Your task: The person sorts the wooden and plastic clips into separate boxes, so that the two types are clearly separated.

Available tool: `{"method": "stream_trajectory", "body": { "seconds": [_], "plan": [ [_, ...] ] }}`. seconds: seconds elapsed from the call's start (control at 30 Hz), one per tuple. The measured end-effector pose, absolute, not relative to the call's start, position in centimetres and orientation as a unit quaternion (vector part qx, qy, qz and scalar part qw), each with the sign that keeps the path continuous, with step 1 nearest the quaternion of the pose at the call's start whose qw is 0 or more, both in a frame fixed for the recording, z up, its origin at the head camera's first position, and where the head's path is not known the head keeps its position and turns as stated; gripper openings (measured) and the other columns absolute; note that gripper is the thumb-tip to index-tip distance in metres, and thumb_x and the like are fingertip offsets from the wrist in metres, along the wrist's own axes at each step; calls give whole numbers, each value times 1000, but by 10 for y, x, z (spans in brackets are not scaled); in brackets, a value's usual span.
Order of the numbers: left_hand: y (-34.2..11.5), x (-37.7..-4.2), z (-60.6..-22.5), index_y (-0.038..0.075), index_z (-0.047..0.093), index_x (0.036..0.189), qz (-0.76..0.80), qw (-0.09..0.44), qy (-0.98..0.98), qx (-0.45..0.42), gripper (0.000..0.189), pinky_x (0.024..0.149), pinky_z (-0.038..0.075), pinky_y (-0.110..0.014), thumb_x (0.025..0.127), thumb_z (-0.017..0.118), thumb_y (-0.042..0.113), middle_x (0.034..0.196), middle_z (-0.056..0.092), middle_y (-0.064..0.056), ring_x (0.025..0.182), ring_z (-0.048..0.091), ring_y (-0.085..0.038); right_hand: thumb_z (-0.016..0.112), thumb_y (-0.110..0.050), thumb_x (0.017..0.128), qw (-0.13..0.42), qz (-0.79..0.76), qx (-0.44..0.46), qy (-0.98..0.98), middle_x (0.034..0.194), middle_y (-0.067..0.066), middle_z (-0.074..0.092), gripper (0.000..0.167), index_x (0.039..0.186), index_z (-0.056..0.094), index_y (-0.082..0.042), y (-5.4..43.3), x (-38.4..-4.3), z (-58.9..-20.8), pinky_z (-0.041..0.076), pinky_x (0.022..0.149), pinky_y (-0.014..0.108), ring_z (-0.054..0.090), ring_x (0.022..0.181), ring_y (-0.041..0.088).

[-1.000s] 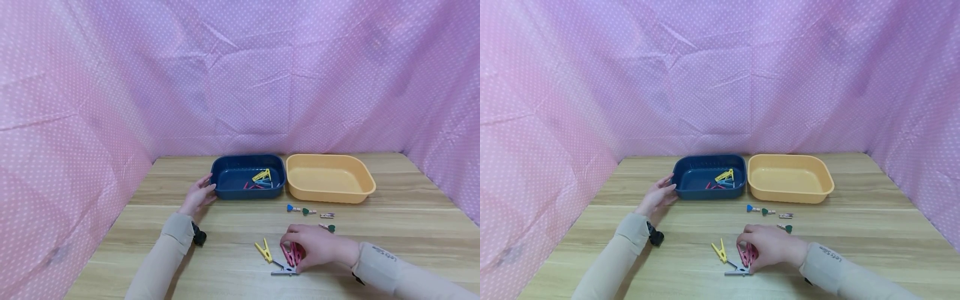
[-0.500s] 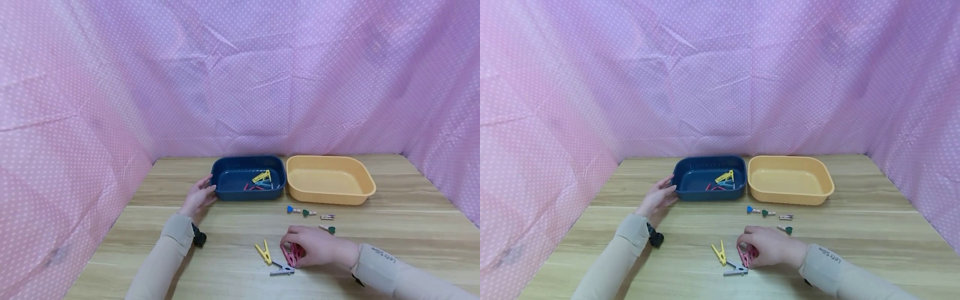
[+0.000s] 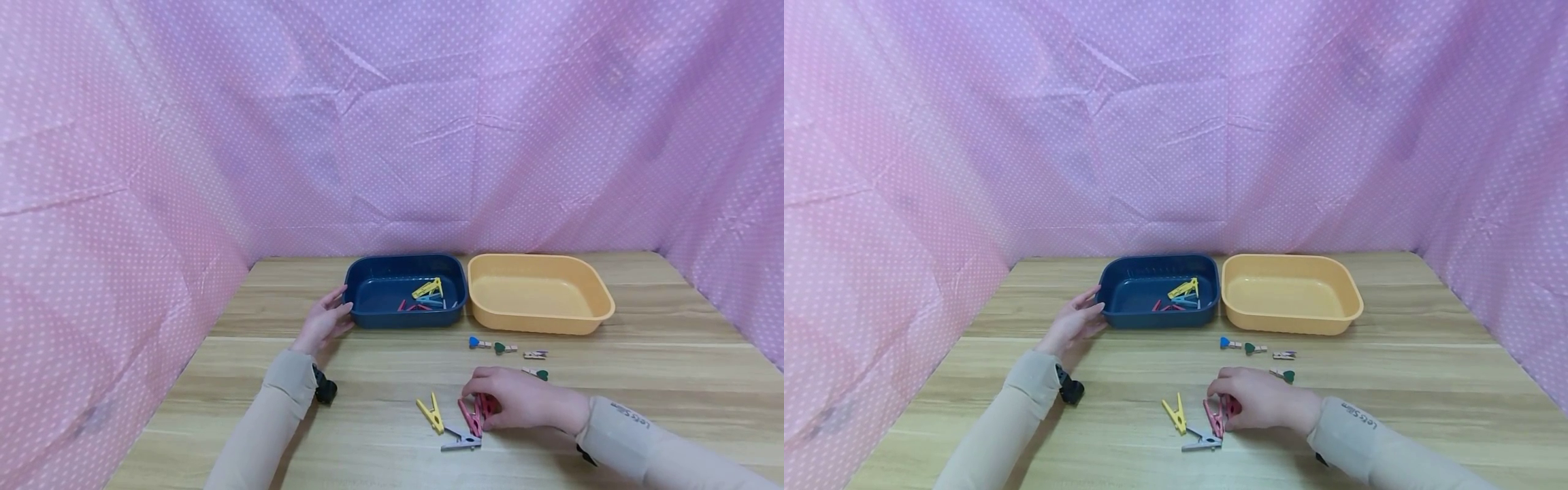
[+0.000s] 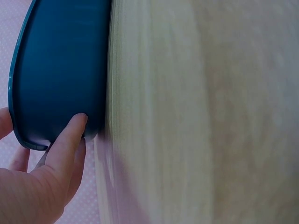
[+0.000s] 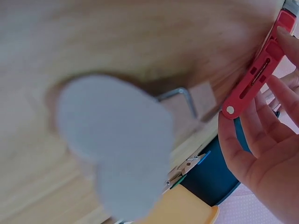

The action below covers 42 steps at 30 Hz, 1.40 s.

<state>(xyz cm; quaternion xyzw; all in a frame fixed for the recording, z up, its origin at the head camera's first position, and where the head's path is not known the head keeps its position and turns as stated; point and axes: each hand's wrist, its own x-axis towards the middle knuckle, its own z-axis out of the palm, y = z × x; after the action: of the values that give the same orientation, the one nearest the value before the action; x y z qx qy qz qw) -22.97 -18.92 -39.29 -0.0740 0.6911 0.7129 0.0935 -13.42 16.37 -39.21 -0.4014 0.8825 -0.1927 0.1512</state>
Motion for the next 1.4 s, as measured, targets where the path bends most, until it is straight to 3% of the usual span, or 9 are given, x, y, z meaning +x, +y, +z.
{"method": "stream_trajectory", "body": {
  "seconds": [0.37, 0.6, 1.4],
  "plan": [
    [-189, -230, -393, 13, 30, 149, 713, 95, 691, -76, 54, 104, 39, -51, 99, 47, 6, 155, 23, -19, 135, 36, -35, 77, -28, 79, 134, -225, -402, 877, 95, -11, 56, 33, 109, 67, -18, 168, -140, -386, 46, 68, 18, 47, 79, -1],
    [-189, -230, -394, 14, 31, 149, 706, 92, 698, -78, 54, 103, 41, -50, 98, 49, 7, 154, 24, -19, 134, 38, -35, 75, -22, 81, 107, -232, -405, 878, 91, -8, 57, 29, 107, 67, -13, 168, -142, -381, 48, 68, 18, 48, 77, -1],
    [-191, -232, -394, 15, 31, 149, 707, 96, 697, -74, 54, 103, 40, -50, 98, 49, 8, 155, 23, -18, 135, 36, -35, 75, -20, 81, 45, -237, -420, 875, 88, -6, 61, 15, 91, 67, -13, 167, -147, -370, 52, 69, 23, 53, 77, -1]
  ]
}}
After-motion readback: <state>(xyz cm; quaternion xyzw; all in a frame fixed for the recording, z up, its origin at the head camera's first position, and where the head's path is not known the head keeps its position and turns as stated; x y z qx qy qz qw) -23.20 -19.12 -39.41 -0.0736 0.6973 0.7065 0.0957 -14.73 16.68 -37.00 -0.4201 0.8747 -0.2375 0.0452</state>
